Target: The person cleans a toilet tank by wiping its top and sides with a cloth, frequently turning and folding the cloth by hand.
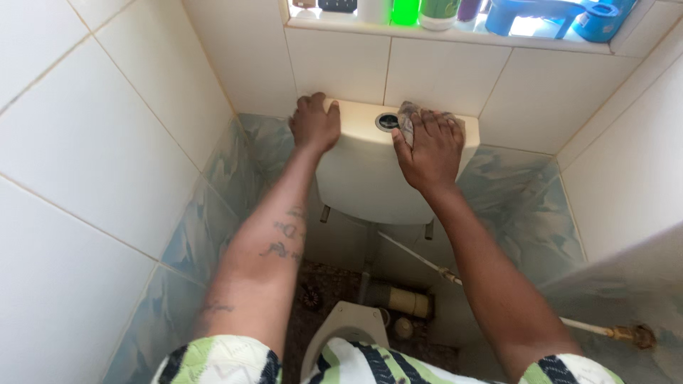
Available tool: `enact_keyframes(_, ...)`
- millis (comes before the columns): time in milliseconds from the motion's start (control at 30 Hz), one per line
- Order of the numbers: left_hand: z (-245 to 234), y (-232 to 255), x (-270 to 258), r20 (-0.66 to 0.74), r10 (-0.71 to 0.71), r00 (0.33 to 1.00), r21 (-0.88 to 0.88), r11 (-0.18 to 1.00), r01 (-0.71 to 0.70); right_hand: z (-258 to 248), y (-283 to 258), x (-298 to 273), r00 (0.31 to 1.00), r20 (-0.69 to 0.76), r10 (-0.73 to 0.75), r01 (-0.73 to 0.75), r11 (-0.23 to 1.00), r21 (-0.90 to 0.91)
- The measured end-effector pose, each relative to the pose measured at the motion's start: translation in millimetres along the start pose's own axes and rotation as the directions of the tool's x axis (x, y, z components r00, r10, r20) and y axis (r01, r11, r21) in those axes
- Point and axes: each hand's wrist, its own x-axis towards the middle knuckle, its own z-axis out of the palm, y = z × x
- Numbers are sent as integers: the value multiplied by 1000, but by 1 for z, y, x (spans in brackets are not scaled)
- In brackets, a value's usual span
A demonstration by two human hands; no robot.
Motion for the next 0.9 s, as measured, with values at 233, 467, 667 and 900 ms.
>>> enact_keyframes(233,37,-18,14,-86,23,996,-126,992,-34,15,-45,32,986,166,33,-27,999,-35)
enact_keyframes(467,48,-56,48,-18,95,995,-337,937,-95,44,-73,62,913,247,-325,292,943,161)
enact_keyframes(667,29,-41,26,79,-51,996,-143,988,62,22,-56,38,920,286,-269,248,963,108)
enact_keyframes(900,7,-25,18,164,-60,985,-162,983,87,-23,17,-2,954,291,72,-64,997,-37)
